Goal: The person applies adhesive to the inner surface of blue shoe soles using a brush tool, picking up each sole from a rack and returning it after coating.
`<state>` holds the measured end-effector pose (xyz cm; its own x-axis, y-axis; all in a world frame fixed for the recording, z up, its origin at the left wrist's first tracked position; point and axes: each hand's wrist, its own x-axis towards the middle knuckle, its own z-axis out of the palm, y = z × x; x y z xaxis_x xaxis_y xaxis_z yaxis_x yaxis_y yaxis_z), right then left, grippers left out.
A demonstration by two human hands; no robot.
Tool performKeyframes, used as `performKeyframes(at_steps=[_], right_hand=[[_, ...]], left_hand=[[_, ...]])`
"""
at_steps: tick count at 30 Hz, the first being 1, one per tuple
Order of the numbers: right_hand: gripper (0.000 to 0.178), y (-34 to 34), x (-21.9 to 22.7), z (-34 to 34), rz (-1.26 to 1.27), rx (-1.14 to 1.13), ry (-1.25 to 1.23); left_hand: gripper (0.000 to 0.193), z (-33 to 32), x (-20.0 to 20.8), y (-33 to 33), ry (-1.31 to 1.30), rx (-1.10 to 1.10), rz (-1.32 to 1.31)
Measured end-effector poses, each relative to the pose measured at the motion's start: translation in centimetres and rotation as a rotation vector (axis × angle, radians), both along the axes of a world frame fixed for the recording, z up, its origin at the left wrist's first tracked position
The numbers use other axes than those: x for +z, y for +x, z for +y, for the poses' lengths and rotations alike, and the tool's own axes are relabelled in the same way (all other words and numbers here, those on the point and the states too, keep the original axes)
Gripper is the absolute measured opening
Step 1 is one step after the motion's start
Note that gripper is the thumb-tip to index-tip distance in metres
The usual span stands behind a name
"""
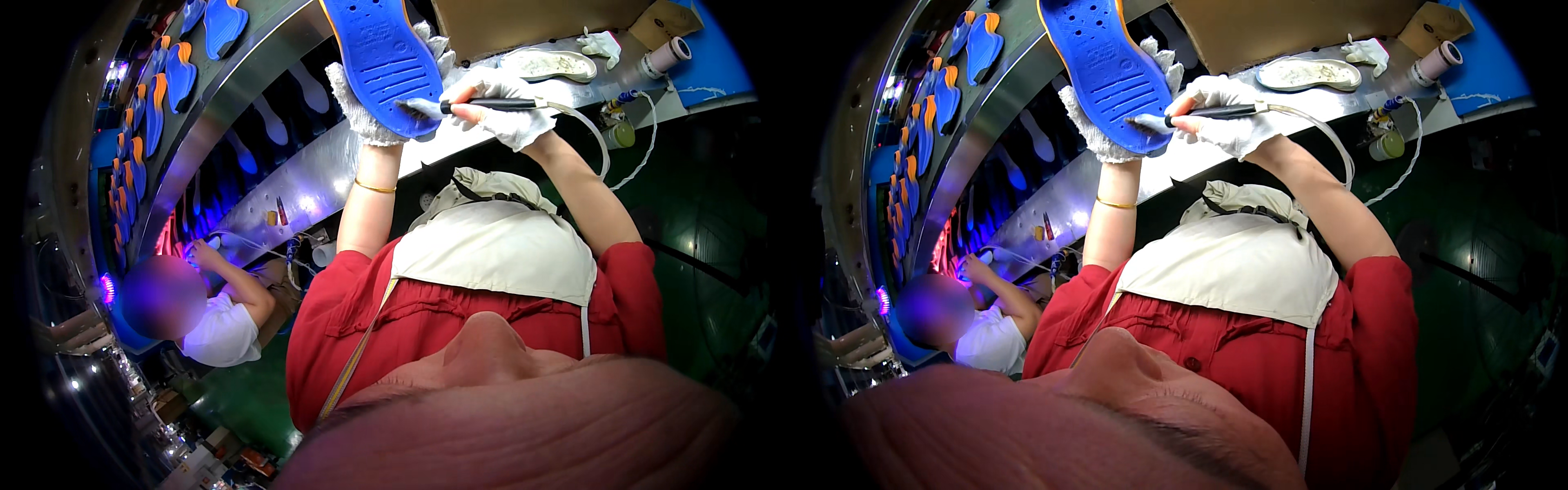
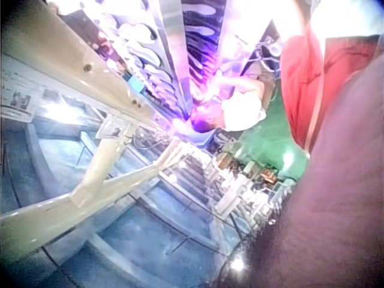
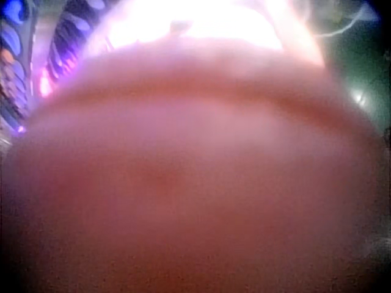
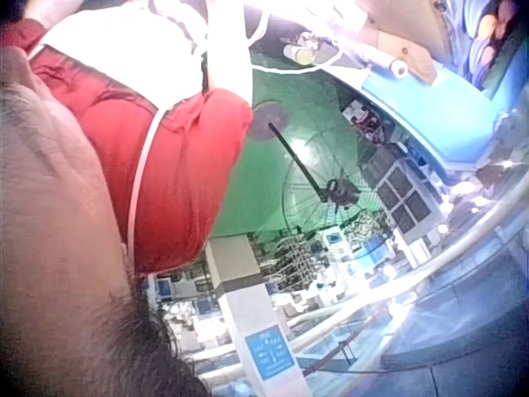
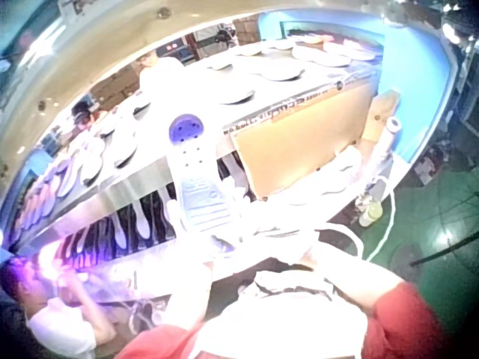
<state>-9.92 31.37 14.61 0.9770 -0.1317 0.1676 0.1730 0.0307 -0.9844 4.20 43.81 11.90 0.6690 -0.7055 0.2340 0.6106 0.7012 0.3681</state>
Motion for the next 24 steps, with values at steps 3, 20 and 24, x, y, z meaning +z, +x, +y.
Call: performKeyframes(at_steps=[3, 20, 24], right_hand=[[0.008, -0.2, -0.1, 0.0, -0.181, 0.033, -0.157], [0.018, 0.2, 2.6, 0.3, -0.521, 0.066, -0.625], [0.016, 0.5, 1.6, 0.4, -0.517, 0.131, -0.586]], left_hand=[[0.087, 0.2, 0.3, 0.7, -0.016, -0.088, -0.007], [0.082, 1.5, 0.9, 2.6, 0.198, -0.134, -0.150], [0.055, 1.6, 1.5, 3.3, 0.214, -0.143, -0.050]])
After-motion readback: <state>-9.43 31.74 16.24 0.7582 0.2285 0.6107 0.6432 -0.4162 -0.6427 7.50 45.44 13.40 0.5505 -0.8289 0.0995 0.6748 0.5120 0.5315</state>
